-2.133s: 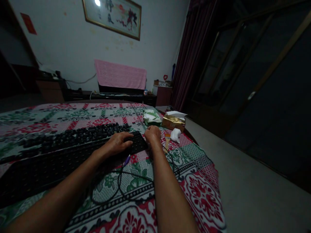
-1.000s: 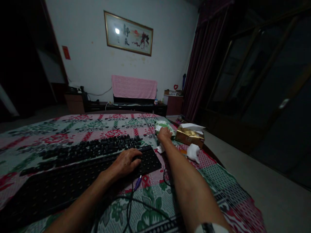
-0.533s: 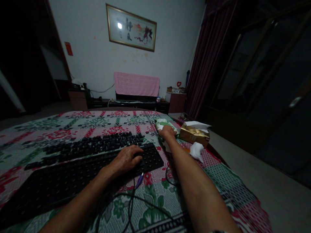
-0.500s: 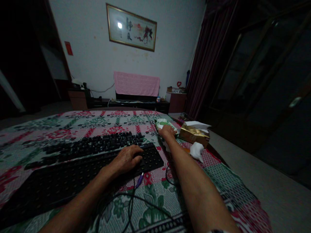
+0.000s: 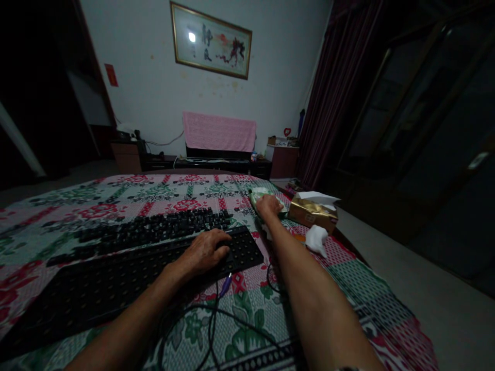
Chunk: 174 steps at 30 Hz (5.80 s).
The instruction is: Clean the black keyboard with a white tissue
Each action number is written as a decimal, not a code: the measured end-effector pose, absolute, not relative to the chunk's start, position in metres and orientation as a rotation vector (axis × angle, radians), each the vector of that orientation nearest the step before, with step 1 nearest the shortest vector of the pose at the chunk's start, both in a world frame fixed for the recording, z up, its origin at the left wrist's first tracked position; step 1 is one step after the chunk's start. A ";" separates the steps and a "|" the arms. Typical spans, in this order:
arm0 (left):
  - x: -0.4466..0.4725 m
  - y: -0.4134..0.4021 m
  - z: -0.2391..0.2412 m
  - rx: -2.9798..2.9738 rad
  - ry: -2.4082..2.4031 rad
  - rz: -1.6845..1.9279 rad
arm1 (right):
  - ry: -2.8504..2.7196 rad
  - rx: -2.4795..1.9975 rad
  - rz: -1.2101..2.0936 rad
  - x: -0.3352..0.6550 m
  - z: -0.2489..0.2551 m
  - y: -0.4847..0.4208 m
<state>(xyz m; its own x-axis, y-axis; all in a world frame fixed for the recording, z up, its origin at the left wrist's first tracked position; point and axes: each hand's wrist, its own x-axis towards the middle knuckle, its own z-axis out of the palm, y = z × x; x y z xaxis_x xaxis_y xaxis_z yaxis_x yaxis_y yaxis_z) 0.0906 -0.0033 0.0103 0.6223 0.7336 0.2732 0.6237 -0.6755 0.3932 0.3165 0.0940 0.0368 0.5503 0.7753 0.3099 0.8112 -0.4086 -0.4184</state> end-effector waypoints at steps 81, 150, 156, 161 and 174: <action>-0.141 -0.026 -0.004 2.148 2.279 0.500 | -2.394 -1.264 -0.009 0.122 0.000 -0.022; -0.090 -0.041 0.007 2.338 2.139 0.596 | -2.370 -1.087 -0.008 0.100 -0.014 -0.030; -0.102 -0.040 0.012 2.225 2.222 0.554 | -2.364 -1.083 0.000 0.100 -0.015 -0.030; -0.096 -0.040 0.009 2.249 2.217 0.604 | -2.352 -1.079 -0.004 0.100 -0.017 -0.030; -0.089 -0.033 0.004 2.426 1.945 0.623 | -2.364 -1.123 0.017 0.100 -0.012 -0.035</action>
